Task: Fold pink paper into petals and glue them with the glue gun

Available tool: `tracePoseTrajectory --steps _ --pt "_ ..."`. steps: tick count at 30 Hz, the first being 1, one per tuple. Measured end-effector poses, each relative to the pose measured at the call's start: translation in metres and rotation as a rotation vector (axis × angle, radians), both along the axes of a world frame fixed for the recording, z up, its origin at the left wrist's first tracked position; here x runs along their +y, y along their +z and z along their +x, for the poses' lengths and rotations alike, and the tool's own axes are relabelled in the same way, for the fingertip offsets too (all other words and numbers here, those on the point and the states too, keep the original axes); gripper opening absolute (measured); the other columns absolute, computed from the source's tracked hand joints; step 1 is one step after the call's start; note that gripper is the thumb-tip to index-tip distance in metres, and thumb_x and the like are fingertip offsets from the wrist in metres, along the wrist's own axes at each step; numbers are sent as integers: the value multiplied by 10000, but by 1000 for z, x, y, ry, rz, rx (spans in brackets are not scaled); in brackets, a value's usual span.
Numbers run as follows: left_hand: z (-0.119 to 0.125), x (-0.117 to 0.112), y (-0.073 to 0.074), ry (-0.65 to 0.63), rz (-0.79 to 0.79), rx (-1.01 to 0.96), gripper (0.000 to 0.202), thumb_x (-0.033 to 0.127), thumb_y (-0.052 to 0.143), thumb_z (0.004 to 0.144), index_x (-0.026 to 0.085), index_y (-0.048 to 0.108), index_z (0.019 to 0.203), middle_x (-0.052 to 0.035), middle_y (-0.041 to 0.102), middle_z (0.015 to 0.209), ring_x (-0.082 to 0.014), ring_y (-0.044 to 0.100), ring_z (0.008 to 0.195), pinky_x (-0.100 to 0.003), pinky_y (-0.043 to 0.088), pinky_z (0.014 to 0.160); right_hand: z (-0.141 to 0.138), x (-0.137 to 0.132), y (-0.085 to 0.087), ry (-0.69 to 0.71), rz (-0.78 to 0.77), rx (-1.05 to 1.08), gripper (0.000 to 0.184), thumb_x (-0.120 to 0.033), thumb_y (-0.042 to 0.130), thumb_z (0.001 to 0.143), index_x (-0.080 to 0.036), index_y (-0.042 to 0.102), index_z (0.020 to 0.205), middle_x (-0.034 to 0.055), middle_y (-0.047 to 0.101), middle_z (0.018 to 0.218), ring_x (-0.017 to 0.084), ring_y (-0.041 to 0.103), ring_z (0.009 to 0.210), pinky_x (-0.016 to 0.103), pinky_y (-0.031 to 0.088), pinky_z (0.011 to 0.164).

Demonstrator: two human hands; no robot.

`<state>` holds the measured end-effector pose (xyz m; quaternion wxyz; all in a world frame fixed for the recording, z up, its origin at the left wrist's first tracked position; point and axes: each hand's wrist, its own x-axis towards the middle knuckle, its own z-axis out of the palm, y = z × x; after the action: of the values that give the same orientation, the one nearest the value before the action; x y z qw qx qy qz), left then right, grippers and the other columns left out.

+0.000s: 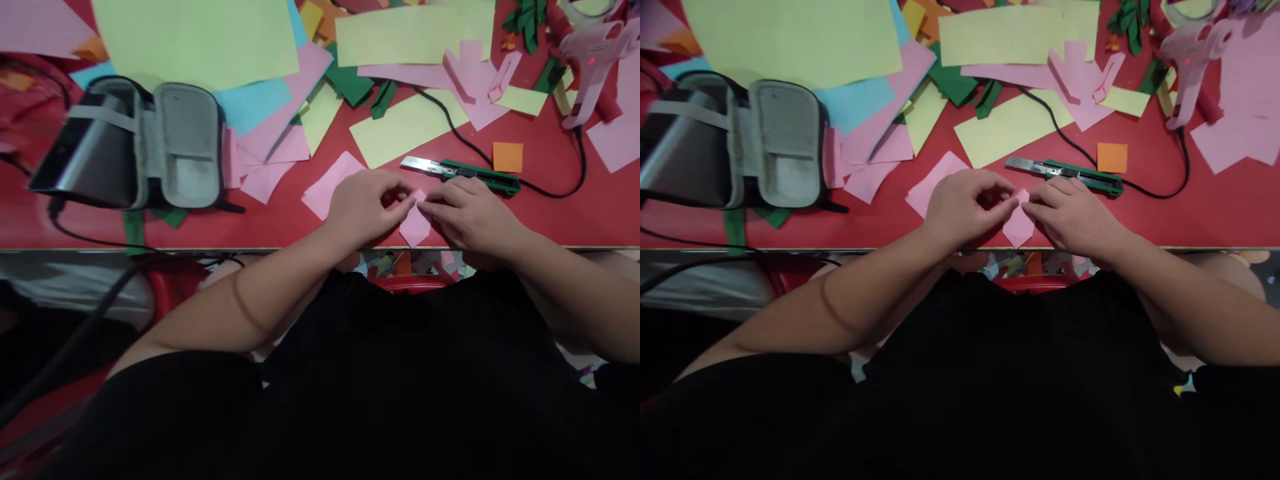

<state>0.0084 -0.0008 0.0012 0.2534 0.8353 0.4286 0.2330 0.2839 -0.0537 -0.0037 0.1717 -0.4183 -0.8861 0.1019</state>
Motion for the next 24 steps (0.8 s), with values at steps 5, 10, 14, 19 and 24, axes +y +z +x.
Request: tracePoseTrajectory --steps 5,10,14,19,24 --pt "-1 -5 -5 -26 172 16 304 440 684 1197 334 968 1212 -60 911 1084 -272 810 1020 -440 636 885 0 0 0 -5 -2 0 360 -282 586 1241 -317 890 1431 130 863 1288 344 688 1203 512 505 1006" --pt "-5 -1 -5 -126 242 101 348 432 647 1240 336 978 1189 -65 919 1107 -265 806 968 -449 574 832 -1 1 0 11 42 -38 404 -307 522 1275 -281 888 1446 148 872 1284 345 687 1189 516 512 988" --pt "-8 5 -6 -180 309 119 357 449 649 1255 312 965 1160 -68 929 1135 -249 802 945 -435 536 804 -2 1 1 19 33 -23 403 -289 540 1268 -270 904 1438 153 887 1283 350 705 1182 533 543 1010" --pt "-10 10 -11 -235 372 106 344 444 663 1265 292 956 1164 -65 919 1125 -228 795 941 -419 542 799 2 3 2 44 24 24 370 -303 573 1265 -271 929 1363 134 908 1292 339 747 1163 525 577 1025" --pt "-10 9 -10 -265 394 106 361 439 638 1280 287 946 1170 -75 902 1150 -240 789 990 -433 588 848 4 3 3 51 34 15 354 -300 595 1257 -261 935 1352 134 921 1284 348 772 1161 540 607 1023"
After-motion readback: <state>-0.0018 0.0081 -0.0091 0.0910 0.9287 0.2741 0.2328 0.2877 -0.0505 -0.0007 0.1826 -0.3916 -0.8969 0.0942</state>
